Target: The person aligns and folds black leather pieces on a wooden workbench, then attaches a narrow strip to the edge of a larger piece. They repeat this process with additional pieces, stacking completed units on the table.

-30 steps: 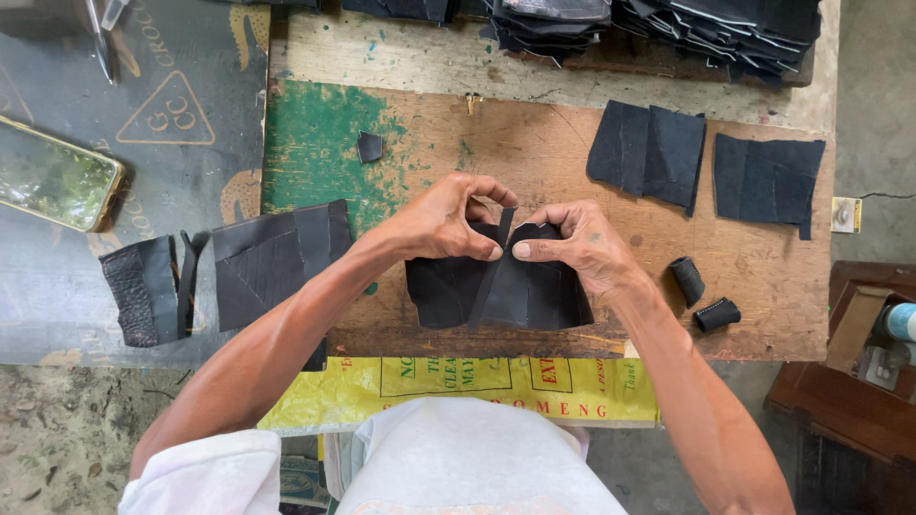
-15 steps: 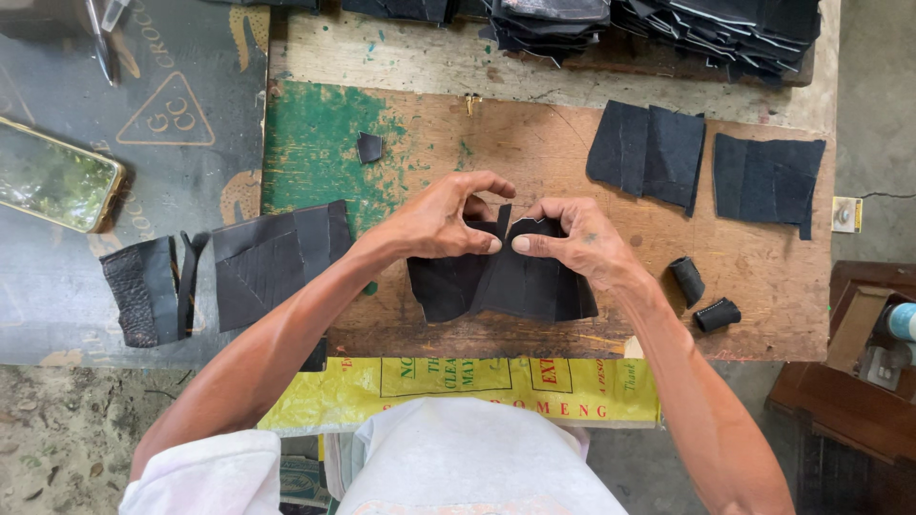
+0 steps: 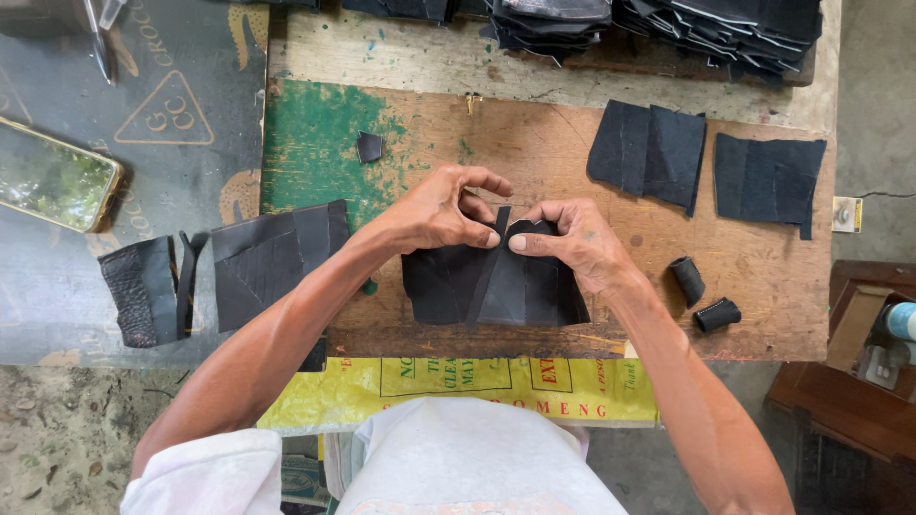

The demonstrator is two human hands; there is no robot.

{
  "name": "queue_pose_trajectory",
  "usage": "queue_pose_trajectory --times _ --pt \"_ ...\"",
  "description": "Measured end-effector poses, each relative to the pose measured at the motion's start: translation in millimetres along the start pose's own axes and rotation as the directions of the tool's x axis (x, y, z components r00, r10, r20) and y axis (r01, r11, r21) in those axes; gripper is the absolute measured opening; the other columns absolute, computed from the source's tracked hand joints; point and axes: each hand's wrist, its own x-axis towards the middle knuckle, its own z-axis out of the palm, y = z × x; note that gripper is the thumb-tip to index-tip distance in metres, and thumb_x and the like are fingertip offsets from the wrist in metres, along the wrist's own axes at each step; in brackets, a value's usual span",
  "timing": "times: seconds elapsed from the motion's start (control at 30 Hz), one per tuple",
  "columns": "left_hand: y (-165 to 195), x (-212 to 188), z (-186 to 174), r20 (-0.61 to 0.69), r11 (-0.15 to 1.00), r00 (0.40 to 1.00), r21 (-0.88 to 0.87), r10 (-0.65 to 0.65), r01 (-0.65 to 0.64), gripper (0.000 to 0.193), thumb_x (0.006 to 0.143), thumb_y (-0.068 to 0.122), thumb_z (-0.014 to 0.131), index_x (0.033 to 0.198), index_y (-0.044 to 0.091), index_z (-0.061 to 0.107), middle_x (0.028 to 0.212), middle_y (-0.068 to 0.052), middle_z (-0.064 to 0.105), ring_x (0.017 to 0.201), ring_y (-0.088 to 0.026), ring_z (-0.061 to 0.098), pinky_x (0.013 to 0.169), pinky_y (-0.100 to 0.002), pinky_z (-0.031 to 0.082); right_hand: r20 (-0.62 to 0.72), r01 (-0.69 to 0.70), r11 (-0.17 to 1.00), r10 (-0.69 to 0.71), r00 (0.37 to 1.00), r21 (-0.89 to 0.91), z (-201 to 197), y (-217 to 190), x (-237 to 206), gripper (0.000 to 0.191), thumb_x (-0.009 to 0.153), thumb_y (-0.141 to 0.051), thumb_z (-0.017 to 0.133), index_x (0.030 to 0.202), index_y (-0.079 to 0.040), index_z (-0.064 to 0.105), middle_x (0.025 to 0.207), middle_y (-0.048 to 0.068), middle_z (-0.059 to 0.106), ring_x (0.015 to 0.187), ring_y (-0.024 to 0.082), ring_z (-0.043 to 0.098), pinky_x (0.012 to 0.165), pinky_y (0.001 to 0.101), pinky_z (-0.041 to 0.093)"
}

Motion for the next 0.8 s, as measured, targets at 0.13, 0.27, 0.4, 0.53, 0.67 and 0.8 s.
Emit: queue_pose_trajectory --times 0.13,0.27,0.4,0.53,0.67,0.8 --pt "2.8 0.3 1.1 -0.021 0.996 1.000 0.082 -0.019 0.021 0.066 0.068 0.007 0.084 0.131 -0.003 0.065 0.077 -0.001 0.070 0.072 -0.009 0.065 0.067 -0.024 0.053 -0.044 0.019 0.997 -0.022 0.999 -0.069 3.9 1.9 -0.3 0.029 0.072 -0.015 0.089 0.093 0.000 0.077 0.084 0.006 0.076 0.075 0.010 0.068 0.072 0.0240 0.055" --pt "6.4 -0.5 4.2 -0.039 0.991 0.999 0.131 -0.028 0.033 0.066 0.067 0.008 0.083 0.130 -0.002 0.065 0.076 -0.001 0.070 0.072 -0.009 0.065 0.066 -0.025 0.053 -0.087 0.012 0.990 -0.025 0.996 -0.143 5.8 2.6 0.8 0.030 0.071 -0.017 0.090 0.093 -0.002 0.078 0.081 0.006 0.075 0.072 0.010 0.065 0.068 0.0259 0.053" --pt "8.8 -2.1 5.2 -0.045 0.988 0.999 0.154 -0.022 0.029 0.067 0.069 0.008 0.083 0.133 -0.001 0.063 0.079 -0.001 0.071 0.076 -0.009 0.066 0.070 -0.025 0.055 -0.042 0.000 0.979 -0.008 0.999 -0.202 2.2 0.7 0.6 0.030 0.074 -0.018 0.088 0.096 -0.002 0.077 0.083 0.005 0.076 0.076 0.011 0.067 0.074 0.0258 0.055" --pt "8.6 -3.6 2.2 -0.019 0.998 0.999 0.052 0.035 -0.034 0.069 0.072 0.006 0.083 0.136 -0.002 0.058 0.088 -0.001 0.069 0.081 -0.009 0.066 0.074 -0.025 0.056 0.002 0.017 0.987 -0.016 1.000 -0.159 -0.6 -0.9 0.0 0.028 0.080 -0.019 0.085 0.101 -0.003 0.076 0.088 0.003 0.075 0.083 0.010 0.067 0.080 0.0243 0.054" --pt "5.9 -3.6 -0.4 -0.015 0.999 0.999 0.004 0.040 -0.040 0.065 0.078 0.006 0.081 0.138 -0.003 0.057 0.086 -0.002 0.070 0.080 -0.009 0.066 0.074 -0.024 0.056 0.000 0.009 0.992 -0.009 1.000 -0.129 1.0 0.4 1.4 0.026 0.080 -0.018 0.084 0.100 -0.003 0.076 0.088 0.004 0.075 0.082 0.010 0.067 0.079 0.0248 0.055" --pt "3.3 -2.3 -0.8 -0.003 0.997 0.998 -0.055 0.058 -0.058 0.065 0.078 0.005 0.081 0.137 -0.006 0.056 0.085 -0.004 0.071 0.078 -0.009 0.066 0.073 -0.024 0.056 -0.026 -0.018 0.998 0.016 1.000 -0.063 2.4 3.1 3.3 0.024 0.080 -0.015 0.084 0.099 -0.003 0.076 0.088 0.004 0.074 0.081 0.011 0.066 0.078 0.0260 0.053"
